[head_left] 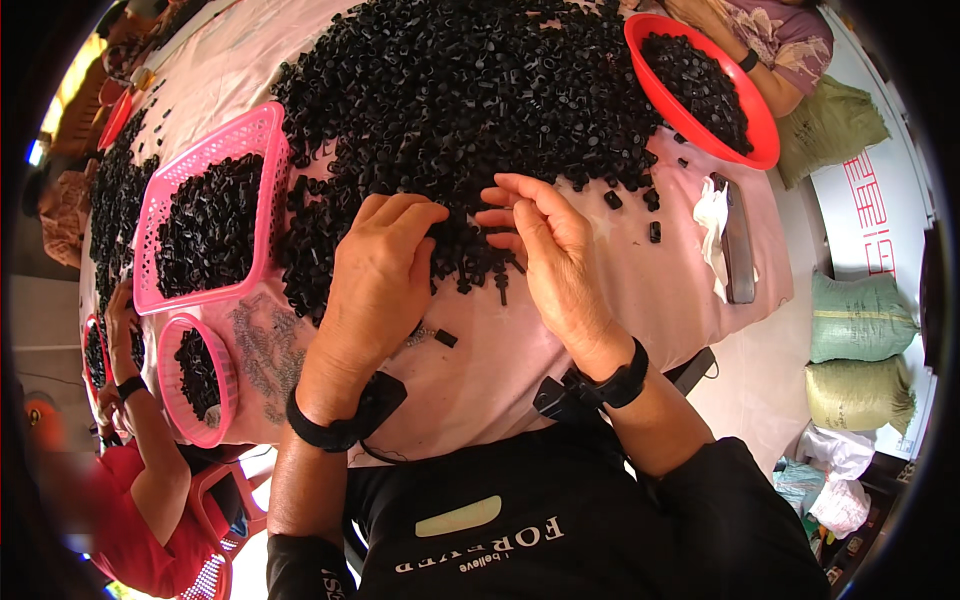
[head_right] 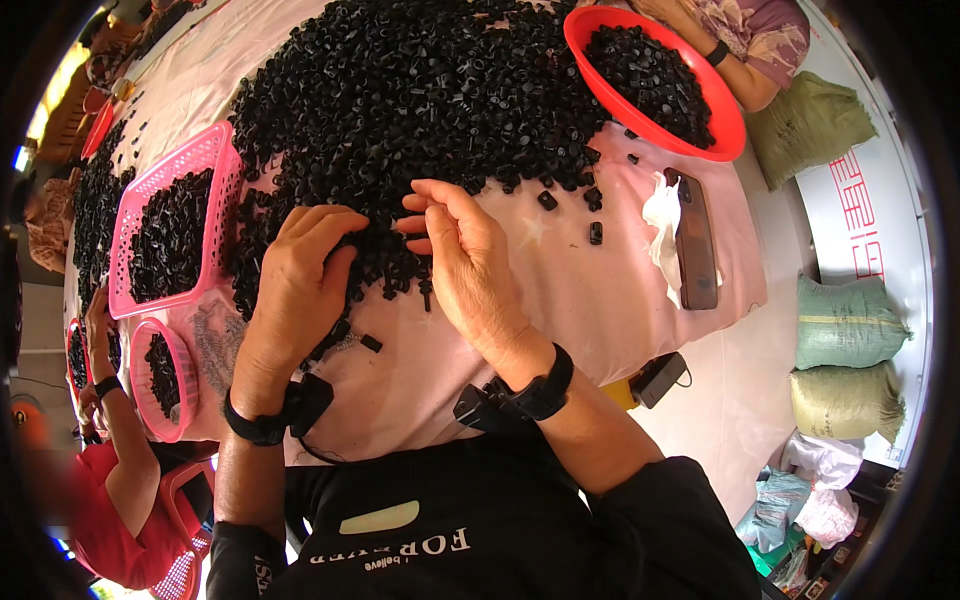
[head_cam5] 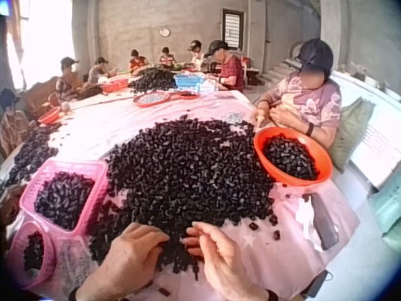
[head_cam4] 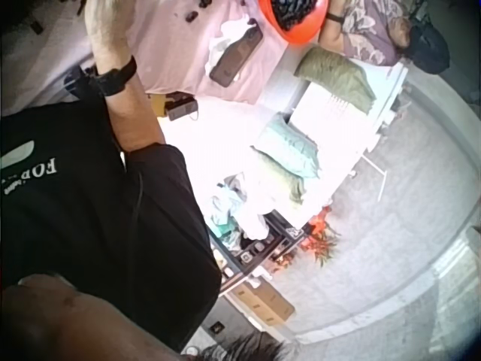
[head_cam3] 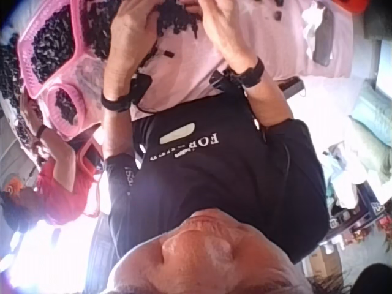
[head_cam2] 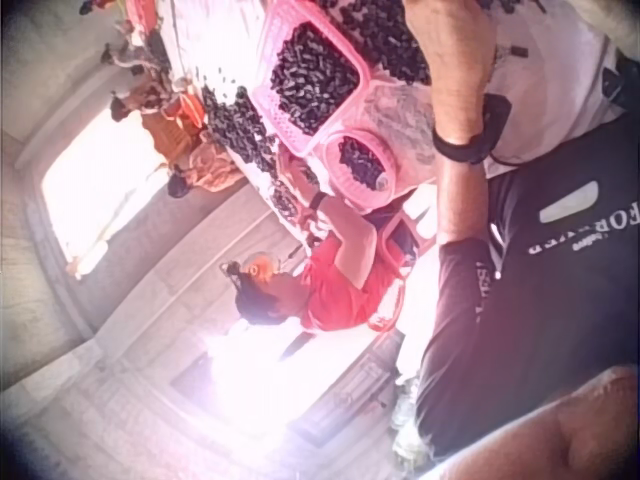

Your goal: Sorting and inspecting small black plastic shoe components on a table.

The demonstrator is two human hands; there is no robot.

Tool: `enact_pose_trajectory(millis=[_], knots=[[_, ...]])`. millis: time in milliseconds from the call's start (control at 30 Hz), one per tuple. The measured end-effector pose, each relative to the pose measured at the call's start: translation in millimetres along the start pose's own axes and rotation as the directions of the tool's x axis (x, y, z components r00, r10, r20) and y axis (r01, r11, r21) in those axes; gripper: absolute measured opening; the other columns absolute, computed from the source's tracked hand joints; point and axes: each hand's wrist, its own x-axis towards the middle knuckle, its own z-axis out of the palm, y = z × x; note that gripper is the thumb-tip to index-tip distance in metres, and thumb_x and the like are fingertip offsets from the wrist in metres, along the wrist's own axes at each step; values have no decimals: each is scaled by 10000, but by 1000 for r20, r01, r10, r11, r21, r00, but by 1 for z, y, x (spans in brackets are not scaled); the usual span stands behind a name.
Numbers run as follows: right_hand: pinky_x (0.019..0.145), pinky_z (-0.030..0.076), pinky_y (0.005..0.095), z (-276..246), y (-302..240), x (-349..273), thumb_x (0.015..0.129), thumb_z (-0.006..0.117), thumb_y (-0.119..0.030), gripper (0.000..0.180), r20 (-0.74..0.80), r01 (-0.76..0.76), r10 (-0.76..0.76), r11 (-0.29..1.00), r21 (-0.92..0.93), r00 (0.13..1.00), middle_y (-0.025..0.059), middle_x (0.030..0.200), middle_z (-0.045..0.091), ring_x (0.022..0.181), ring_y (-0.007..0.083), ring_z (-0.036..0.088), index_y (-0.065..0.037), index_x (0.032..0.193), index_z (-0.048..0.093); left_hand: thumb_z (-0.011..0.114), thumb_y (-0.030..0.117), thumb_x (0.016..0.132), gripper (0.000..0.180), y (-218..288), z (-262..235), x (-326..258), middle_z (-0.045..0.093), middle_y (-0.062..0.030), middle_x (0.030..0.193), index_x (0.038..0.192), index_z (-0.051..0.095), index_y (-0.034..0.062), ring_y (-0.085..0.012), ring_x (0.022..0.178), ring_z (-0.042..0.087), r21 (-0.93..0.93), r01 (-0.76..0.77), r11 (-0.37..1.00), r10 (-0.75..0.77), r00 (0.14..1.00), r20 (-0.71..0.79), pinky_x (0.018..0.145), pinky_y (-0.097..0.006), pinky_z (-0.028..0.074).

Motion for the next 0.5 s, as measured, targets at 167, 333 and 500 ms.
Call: enact_pose_trajectory(millis=[167,333,500], knots=[[704,578,256,-3,-9,-1,1135,456,-190,316,-49,-92,88,994,-66,995,86,1052,721,888,136,729,-3,1321,631,699,-114,793,300,9,0,1,715,-140,1080,1070,719,-3,-355,991,662,2,5,1000,-6,999,50,861,-426,558],[685,569,256,-2,-13,-3,1132,458,-179,298,-55,-169,164,981,-97,985,74,1015,715,855,134,730,-4,1294,635,691,-121,798,313,9,11,2,717,-137,1074,1083,730,2,-348,972,659,-8,-48,999,49,994,93,841,-422,562],[696,572,262,1,-6,-2,1126,466,-166,288,-52,-103,98,991,-83,994,85,1015,716,848,144,736,-5,1300,630,675,-125,814,307,9,11,3,727,-141,1078,1090,731,-3,-354,974,659,-11,-12,1000,13,999,43,841,-432,561]])
